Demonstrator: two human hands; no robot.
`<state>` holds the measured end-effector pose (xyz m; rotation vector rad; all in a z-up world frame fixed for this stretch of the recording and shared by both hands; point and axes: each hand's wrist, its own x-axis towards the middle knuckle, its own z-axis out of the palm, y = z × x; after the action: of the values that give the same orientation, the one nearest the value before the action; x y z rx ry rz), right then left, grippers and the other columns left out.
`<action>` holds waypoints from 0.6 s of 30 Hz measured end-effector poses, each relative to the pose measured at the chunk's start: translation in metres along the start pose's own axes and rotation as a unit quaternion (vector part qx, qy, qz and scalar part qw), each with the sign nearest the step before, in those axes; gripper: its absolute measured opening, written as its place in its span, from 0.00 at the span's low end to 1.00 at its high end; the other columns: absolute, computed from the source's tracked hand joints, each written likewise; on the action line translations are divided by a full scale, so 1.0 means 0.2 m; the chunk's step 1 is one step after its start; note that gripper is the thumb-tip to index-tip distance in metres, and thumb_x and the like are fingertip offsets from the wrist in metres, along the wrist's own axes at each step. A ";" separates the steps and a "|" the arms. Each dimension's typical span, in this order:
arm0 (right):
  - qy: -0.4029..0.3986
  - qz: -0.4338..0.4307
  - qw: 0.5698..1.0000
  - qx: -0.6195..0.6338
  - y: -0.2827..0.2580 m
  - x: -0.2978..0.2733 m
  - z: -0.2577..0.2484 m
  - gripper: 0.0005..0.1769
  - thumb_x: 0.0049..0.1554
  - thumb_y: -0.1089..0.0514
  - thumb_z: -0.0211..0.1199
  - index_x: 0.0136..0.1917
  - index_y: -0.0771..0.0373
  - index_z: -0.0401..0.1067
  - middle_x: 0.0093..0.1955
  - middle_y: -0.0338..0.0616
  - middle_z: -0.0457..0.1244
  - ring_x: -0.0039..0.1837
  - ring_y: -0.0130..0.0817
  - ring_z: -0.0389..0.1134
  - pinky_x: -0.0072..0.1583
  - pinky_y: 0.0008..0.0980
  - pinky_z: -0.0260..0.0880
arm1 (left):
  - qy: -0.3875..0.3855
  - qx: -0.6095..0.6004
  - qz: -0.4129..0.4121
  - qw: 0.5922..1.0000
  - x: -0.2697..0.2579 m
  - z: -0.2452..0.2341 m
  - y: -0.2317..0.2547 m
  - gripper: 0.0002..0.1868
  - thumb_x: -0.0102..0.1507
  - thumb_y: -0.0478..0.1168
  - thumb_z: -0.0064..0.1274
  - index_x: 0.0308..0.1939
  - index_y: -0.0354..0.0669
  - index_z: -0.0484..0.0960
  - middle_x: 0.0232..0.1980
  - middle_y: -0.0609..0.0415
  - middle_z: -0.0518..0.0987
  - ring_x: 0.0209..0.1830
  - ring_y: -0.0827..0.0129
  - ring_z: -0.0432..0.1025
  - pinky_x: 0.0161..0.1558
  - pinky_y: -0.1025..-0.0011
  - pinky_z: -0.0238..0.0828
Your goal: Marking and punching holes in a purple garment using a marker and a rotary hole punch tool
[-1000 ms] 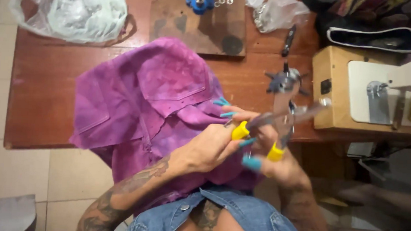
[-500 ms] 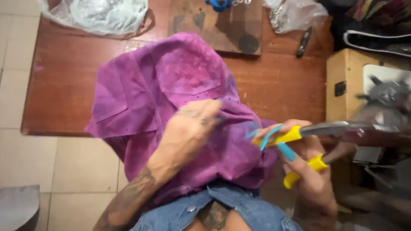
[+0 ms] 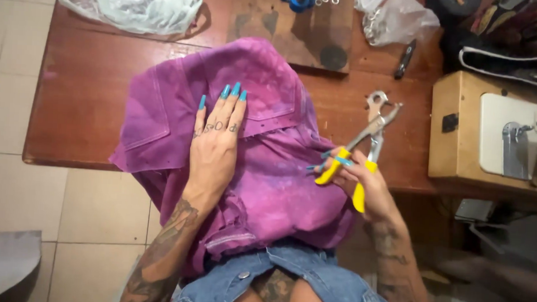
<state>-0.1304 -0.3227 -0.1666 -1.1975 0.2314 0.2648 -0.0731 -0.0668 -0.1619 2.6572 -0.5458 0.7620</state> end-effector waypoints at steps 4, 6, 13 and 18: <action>-0.006 0.024 0.993 -0.111 -0.09 -0.12 0.04 0.26 0.48 0.57 0.48 0.57 0.73 0.56 0.49 0.54 0.59 0.52 0.38 0.63 0.53 0.37 0.63 | 0.035 0.019 0.058 0.998 0.02 0.01 0.02 0.17 0.62 0.33 0.38 0.55 0.43 0.68 0.56 0.51 0.69 0.58 0.65 0.61 0.60 0.61 0.51; -0.011 0.009 0.989 -0.144 -0.16 -0.15 0.08 0.27 0.47 0.57 0.49 0.58 0.72 0.57 0.51 0.52 0.60 0.53 0.36 0.63 0.53 0.35 0.64 | 0.060 0.007 0.110 0.992 0.08 0.05 0.05 0.15 0.63 0.34 0.38 0.53 0.44 0.70 0.54 0.51 0.70 0.57 0.64 0.63 0.60 0.59 0.52; -0.147 0.146 0.968 -0.144 -0.27 -0.16 0.23 0.08 0.46 0.63 0.53 0.41 0.69 0.65 0.39 0.47 0.61 0.43 0.35 0.64 0.46 0.36 0.67 | 0.135 -0.022 0.151 0.979 0.13 0.12 0.07 0.06 0.60 0.35 0.45 0.38 0.44 0.77 0.40 0.54 0.75 0.41 0.67 0.69 0.46 0.67 0.66; -0.180 0.222 0.940 -0.184 -0.29 -0.08 0.28 0.10 0.46 0.61 0.53 0.36 0.73 0.68 0.35 0.50 0.63 0.40 0.39 0.66 0.45 0.41 0.69 | 0.200 -0.001 0.131 0.971 0.16 0.05 0.08 0.07 0.61 0.34 0.44 0.36 0.45 0.79 0.39 0.55 0.77 0.37 0.69 0.72 0.40 0.73 0.70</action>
<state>-0.1252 -0.2908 -0.0897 -1.4302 0.1300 0.9490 -0.0504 -0.0936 -0.1497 2.3560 -0.7870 1.3330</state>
